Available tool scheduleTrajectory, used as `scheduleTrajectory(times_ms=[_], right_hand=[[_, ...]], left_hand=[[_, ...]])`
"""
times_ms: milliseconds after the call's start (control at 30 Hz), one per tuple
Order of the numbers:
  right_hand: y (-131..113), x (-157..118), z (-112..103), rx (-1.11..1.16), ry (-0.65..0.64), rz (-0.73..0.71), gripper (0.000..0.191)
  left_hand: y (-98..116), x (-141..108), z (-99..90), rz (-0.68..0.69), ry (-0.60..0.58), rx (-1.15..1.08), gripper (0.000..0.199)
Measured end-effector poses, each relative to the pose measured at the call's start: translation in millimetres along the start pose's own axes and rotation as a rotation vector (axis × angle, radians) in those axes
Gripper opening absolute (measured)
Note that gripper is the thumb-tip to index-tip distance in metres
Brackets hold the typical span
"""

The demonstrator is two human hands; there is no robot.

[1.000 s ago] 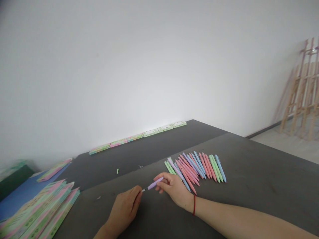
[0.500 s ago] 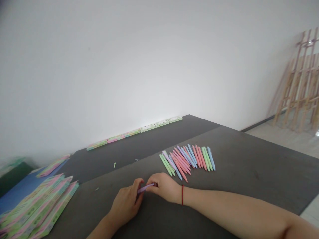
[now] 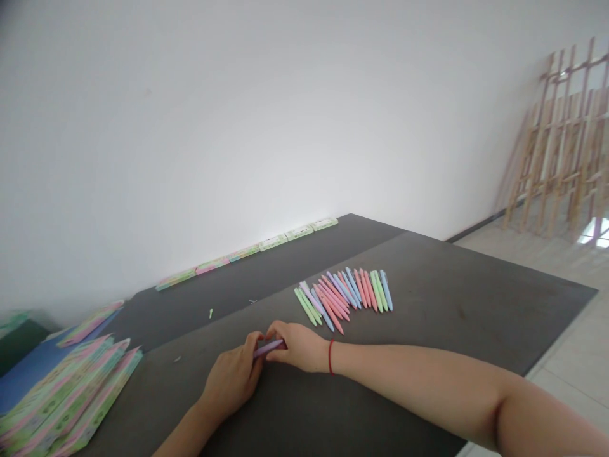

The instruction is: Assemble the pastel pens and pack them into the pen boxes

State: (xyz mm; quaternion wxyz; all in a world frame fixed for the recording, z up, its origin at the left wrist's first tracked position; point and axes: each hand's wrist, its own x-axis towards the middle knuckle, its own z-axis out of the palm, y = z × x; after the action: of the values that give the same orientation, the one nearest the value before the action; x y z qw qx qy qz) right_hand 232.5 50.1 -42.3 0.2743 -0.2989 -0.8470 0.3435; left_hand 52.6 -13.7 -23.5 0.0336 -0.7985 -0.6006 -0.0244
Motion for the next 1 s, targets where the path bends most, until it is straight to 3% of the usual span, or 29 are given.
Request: scheduleTrajectory(times_ms=[100,233,333,400,500,600,733,833,933,1000], right_hand=[[-0.7,1.0,0.4,0.004,-0.002,0.044,0.011],[-1.3,4.1,0.0,0.032,-0.072,0.059,0.036],[-1.2,3.8,1.3,0.034,-0.018,0.026,0.019],[-0.8,2.8,2.4,0.02,0.031,0.034,0.024],[-0.2,2.0,2.6,0.029,-0.002,0.083,0.013],[-0.4,2.1,1.9,0.052,-0.074,0.069,0.038],[0.4,2.9,2.2,0.026,0.023,0.035,0.018],[2.2,4.0,2.2,0.06,-0.011,0.071,0.017],[3.3,4.2,1.9,0.114,-0.081,0.075,0.037],[3.4,3.4,2.1,0.087,-0.039,0.067,0.027]], left_hand=[[-0.7,0.3,0.4,0.005,0.01,0.006,0.027],[-1.0,0.4,0.6,0.017,0.026,0.012,0.025],[-0.9,1.2,-0.3,0.01,0.029,0.008,0.024],[-0.9,1.9,-0.7,0.005,0.026,0.006,0.024],[-1.9,2.6,0.2,0.008,0.027,0.006,0.025],[-4.7,3.1,2.6,0.016,0.024,0.0,0.026],[-8.9,4.3,4.5,0.001,0.022,0.012,0.027],[-10.0,4.9,5.3,0.013,0.026,0.038,0.029],[-9.7,4.7,6.4,0.032,0.026,0.057,0.03],[-9.1,4.3,6.6,0.032,0.028,0.073,0.031]])
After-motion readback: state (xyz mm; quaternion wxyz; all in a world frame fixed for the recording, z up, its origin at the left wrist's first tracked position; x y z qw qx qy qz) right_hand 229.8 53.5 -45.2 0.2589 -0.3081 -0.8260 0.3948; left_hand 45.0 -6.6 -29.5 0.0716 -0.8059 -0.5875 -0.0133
